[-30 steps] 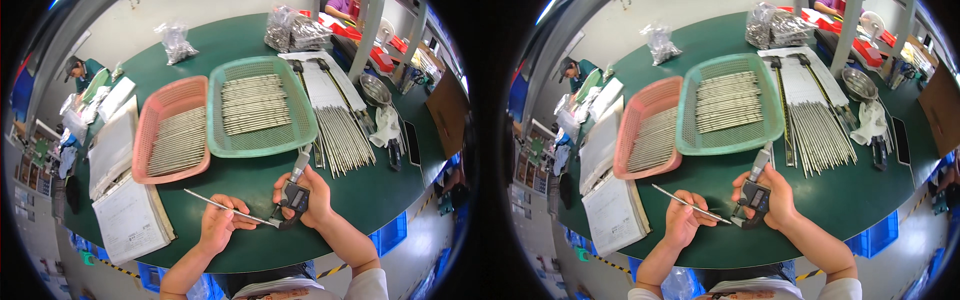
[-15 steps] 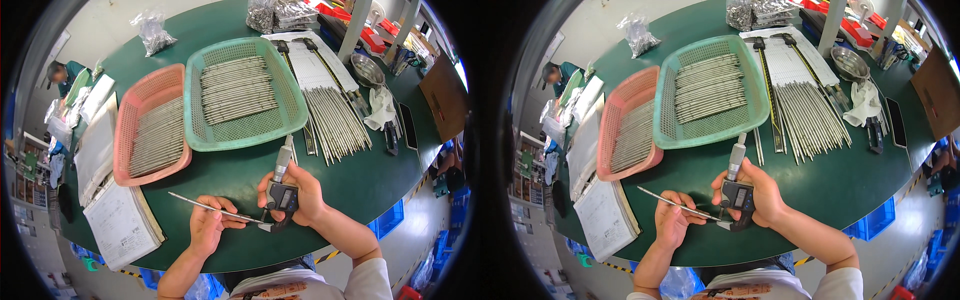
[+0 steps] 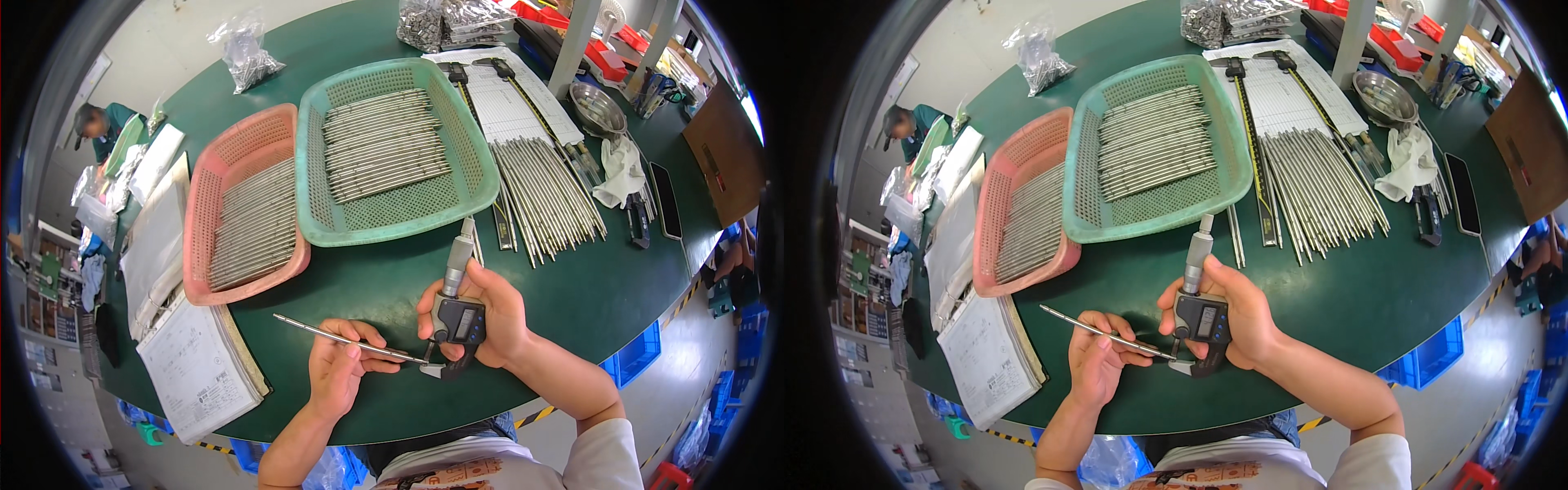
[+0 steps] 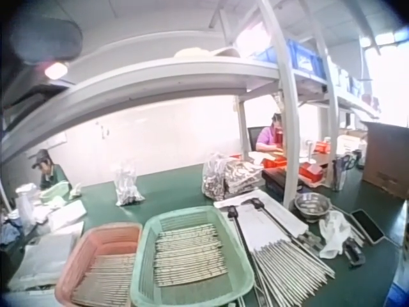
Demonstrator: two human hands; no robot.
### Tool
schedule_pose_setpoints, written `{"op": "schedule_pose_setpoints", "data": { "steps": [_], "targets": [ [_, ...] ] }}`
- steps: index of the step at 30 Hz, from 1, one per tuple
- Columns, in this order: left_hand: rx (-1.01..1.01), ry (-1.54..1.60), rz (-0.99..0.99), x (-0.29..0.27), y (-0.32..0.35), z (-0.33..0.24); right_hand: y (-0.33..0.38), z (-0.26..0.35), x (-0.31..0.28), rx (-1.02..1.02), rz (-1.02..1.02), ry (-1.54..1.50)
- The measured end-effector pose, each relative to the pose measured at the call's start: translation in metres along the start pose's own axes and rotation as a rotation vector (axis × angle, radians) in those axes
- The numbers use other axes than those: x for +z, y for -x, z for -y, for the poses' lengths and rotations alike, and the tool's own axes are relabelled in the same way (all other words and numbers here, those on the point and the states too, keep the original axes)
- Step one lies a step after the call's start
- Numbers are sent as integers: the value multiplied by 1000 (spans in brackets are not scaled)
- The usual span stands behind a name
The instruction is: Using a digital micrometer to measure the dimensions of metal rods at a quality control station.
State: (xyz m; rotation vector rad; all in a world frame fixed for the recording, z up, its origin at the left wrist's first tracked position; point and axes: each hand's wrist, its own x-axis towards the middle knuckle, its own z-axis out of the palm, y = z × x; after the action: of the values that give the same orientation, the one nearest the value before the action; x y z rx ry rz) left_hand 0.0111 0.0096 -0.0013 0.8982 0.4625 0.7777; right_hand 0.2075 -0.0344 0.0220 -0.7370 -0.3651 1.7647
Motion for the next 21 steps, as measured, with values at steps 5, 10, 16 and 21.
{"op": "schedule_pose_setpoints", "data": {
  "steps": [5, 10, 16, 21],
  "targets": [
    [-9, 26, 15, 1, -1, 1, 3, 2, 2, 8, -39, 40],
    [-69, -19, -25, 3, 0, -2, 1, 0, -2, 6, -32, 103],
    [-68, -83, -123, 6, 0, 2, 1, -3, -1, -25, -8, 187],
    [-74, 2, -89, 6, 0, -4, 0, 1, 4, 37, -69, 108]
  ]
}}
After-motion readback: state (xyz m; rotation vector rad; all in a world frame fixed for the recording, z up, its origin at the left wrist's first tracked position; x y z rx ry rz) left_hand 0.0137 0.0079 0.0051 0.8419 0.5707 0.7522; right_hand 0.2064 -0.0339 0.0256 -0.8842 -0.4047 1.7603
